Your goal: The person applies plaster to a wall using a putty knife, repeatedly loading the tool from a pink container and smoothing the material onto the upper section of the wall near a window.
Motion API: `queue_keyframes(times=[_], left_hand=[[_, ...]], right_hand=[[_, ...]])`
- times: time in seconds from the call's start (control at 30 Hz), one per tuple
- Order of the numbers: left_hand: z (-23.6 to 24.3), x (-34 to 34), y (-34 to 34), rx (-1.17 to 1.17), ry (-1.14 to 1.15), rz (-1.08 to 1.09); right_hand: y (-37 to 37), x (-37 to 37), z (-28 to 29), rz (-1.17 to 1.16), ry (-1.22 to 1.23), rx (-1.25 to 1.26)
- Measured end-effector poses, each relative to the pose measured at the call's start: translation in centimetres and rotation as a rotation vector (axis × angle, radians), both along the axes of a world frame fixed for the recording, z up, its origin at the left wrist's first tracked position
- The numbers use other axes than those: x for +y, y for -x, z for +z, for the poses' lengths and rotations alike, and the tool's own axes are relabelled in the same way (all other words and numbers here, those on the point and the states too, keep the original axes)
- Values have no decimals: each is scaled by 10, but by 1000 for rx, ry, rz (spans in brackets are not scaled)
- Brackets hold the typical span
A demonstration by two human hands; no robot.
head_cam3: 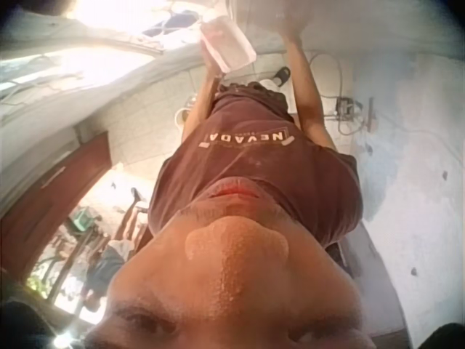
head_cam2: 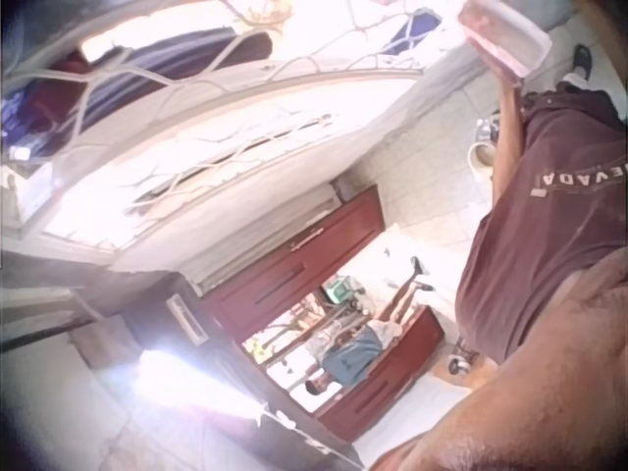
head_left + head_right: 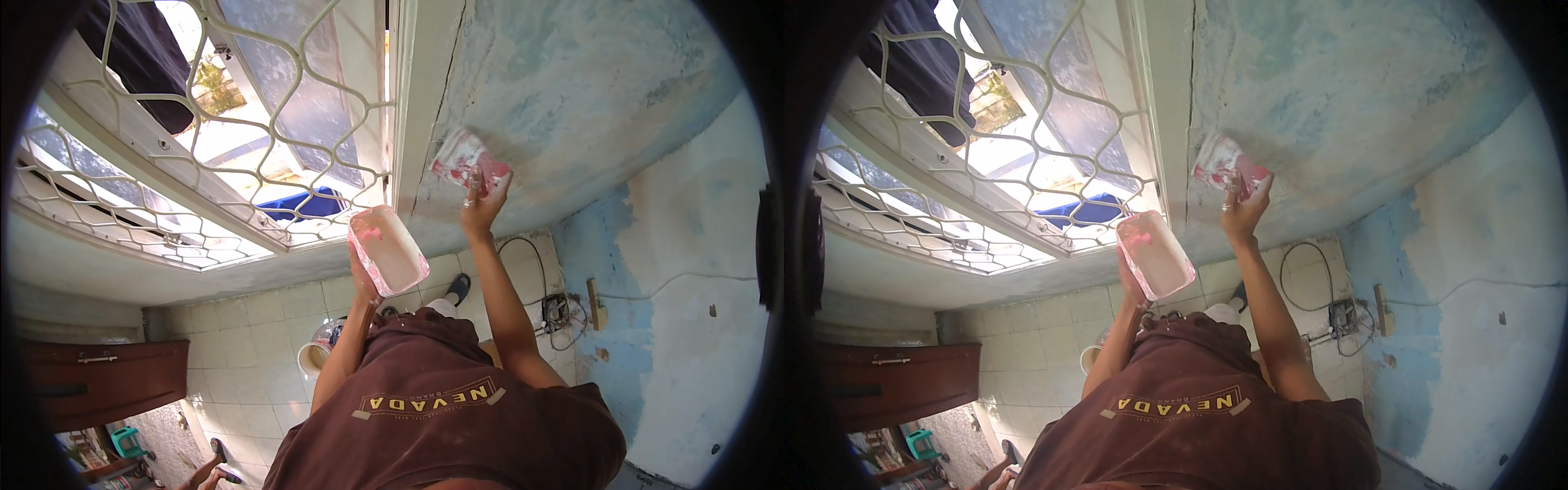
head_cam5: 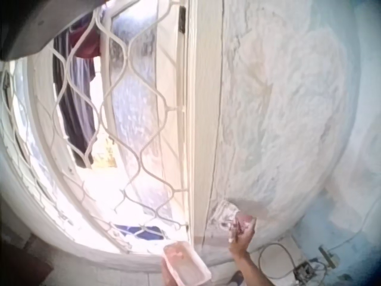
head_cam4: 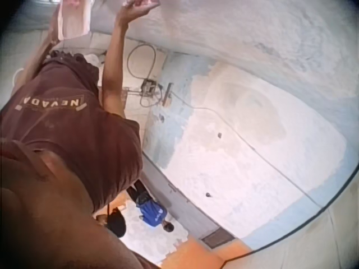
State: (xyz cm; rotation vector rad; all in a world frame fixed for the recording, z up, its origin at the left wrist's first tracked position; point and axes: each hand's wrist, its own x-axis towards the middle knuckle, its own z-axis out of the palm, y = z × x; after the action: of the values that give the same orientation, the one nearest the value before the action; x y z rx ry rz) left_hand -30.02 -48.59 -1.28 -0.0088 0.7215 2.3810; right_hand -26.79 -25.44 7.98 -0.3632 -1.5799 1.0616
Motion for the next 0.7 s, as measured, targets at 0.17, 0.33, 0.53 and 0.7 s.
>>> queue_keyframes(times=[0.17, 0.33, 0.53, 0.7], left_hand=[[-3, 0, 3, -14, -46, 6], [-2, 2, 3, -3, -31, 2], [3, 4, 3, -21, -40, -13], [-2, 0, 5, -10, -56, 5]], right_hand=[[-15, -3, 23, 43, -18, -13], [-5, 2, 36, 149, 66, 16], [-4, 0, 43, 144, -24, -1], [1, -15, 37, 1, -116, -67]])
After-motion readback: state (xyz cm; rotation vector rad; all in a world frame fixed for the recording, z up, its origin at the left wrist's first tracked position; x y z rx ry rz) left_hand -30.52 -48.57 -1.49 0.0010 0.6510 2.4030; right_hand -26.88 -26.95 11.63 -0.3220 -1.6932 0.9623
